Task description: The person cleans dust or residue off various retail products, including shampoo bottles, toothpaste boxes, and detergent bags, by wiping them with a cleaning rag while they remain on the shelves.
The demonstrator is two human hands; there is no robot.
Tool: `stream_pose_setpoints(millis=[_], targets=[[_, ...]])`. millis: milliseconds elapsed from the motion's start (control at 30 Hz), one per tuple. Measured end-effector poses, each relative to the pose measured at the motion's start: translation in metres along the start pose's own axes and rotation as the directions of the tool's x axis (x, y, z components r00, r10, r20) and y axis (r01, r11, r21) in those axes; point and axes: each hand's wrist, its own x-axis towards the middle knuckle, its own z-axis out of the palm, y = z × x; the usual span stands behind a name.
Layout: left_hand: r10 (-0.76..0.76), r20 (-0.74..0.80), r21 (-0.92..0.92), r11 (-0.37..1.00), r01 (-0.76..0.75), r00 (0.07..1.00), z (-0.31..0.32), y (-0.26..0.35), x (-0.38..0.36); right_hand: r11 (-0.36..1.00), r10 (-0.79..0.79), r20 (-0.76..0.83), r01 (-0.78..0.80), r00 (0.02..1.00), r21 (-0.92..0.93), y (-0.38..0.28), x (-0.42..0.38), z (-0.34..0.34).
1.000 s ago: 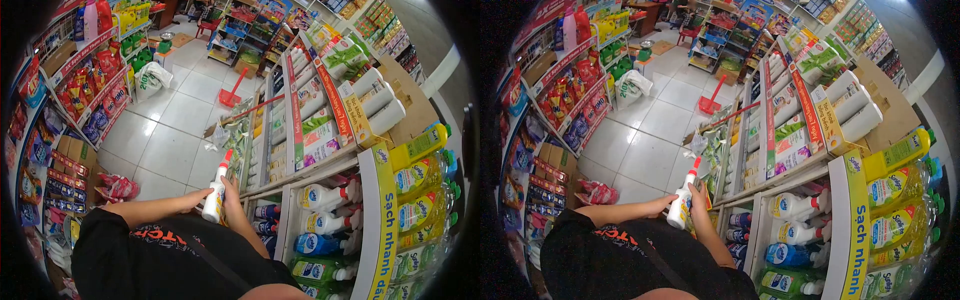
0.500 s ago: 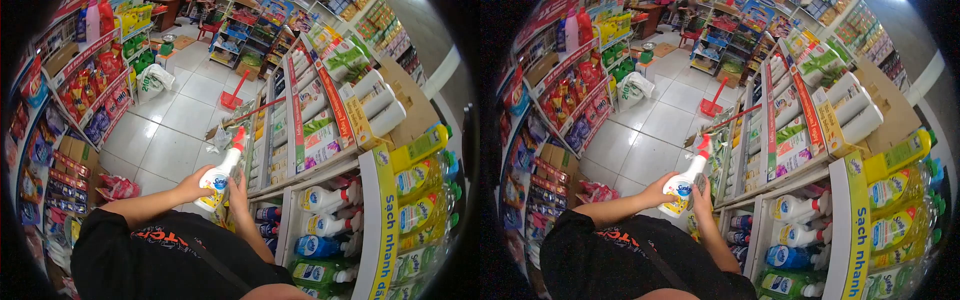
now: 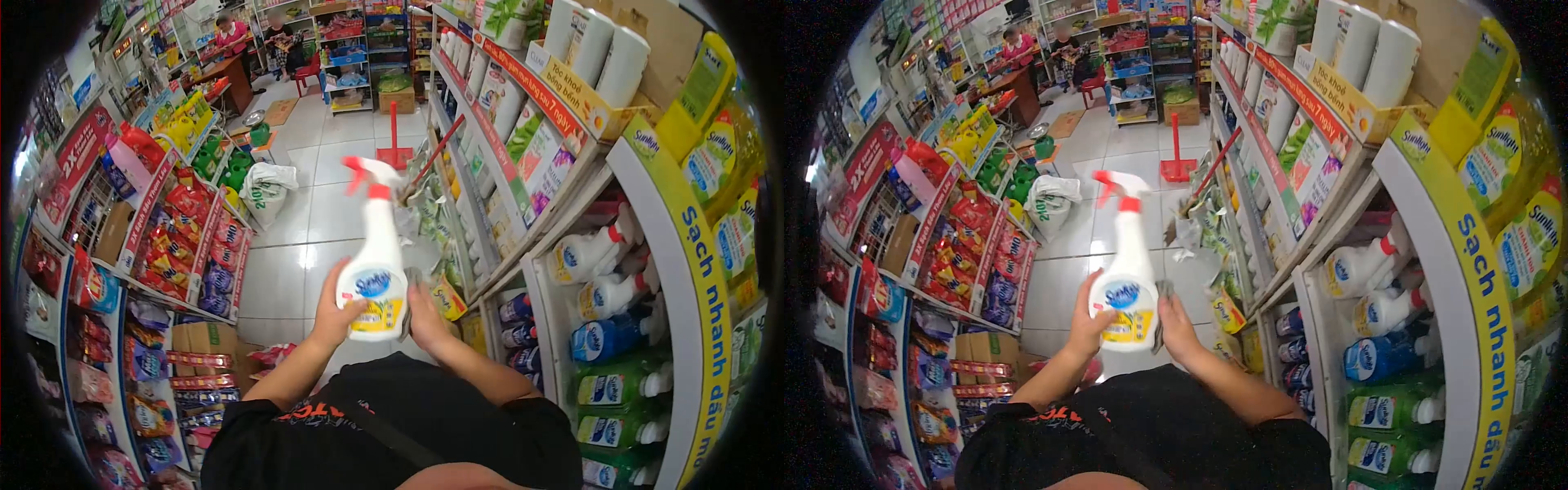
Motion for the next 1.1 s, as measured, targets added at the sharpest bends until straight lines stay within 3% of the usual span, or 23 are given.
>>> stream_pose_setpoints(millis=[100, 200, 233, 333, 433, 533, 633, 733, 767, 833, 867, 933, 1033, 1100], targets=[[0.067, -0.227, -0.132, 0.986, -0.099, 0.971, 0.004, 0.015, 0.006, 0.992, 0.085, 0.156, -0.098, 0.984, 0.077, 0.001, -0.022, 0.019], [0.077, -0.215, -0.100, 0.990, -0.100, 0.974, -0.001, 0.003, 0.000, 0.989, -0.119, 0.094, 0.127, 0.988, -0.082, 0.001, -0.009, 0.017], [0.062, -0.123, -0.082, 0.994, -0.072, 0.991, -0.005, -0.002, -0.003, 0.993, -0.101, 0.104, 0.107, 0.989, -0.058, -0.015, -0.004, 0.020], [-0.204, 0.033, -0.009, 0.979, 0.204, 0.978, -0.005, -0.009, -0.023, 0.985, -0.083, 0.091, 0.068, 0.992, 0.159, -0.036, 0.019, 0.010], [-0.232, 0.195, -0.039, 0.969, 0.244, 0.953, -0.009, -0.025, -0.030, 0.945, -0.014, 0.155, -0.037, 0.988, 0.324, -0.039, 0.028, -0.001], [-0.136, 0.036, 0.060, 0.989, 0.133, 0.990, -0.011, -0.033, -0.028, 0.963, -0.027, 0.052, 0.012, 0.998, 0.268, -0.030, 0.025, 0.002], [-0.236, -0.054, -0.110, 0.967, 0.230, 0.970, -0.010, -0.025, -0.021, 0.971, 0.002, -0.063, 0.013, 0.998, 0.240, -0.036, 0.009, 0.014], [-0.290, 0.090, -0.024, 0.956, 0.293, 0.953, -0.026, -0.038, -0.016, 0.987, -0.157, 0.023, 0.156, 0.987, 0.034, -0.023, -0.004, 0.016], [-0.200, 0.163, 0.043, 0.980, 0.195, 0.966, -0.028, -0.046, -0.018, 0.953, -0.237, 0.110, 0.253, 0.965, -0.164, -0.022, -0.008, 0.016], [-0.023, 0.324, 0.156, 0.987, -0.030, 0.946, -0.025, -0.059, -0.027, 0.871, -0.368, 0.186, 0.408, 0.911, -0.275, -0.011, -0.015, 0.018], [-0.101, 0.341, -0.020, 0.993, 0.115, 0.935, -0.015, -0.063, -0.034, 0.817, -0.426, 0.227, 0.480, 0.876, -0.319, -0.007, -0.017, 0.021], [-0.114, 0.349, -0.088, 0.984, 0.154, 0.930, -0.008, -0.063, -0.040, 0.788, -0.477, 0.232, 0.530, 0.848, -0.314, -0.013, -0.019, 0.021], [-0.242, 0.461, -0.168, 0.921, 0.352, 0.854, -0.011, -0.052, -0.038, 0.801, -0.502, 0.187, 0.536, 0.844, -0.267, -0.018, -0.004, 0.020], [-0.232, 0.545, -0.251, 0.872, 0.420, 0.806, -0.015, -0.053, -0.034, 0.950, -0.309, 0.136, 0.311, 0.941, 0.001, -0.015, 0.010, 0.022]])
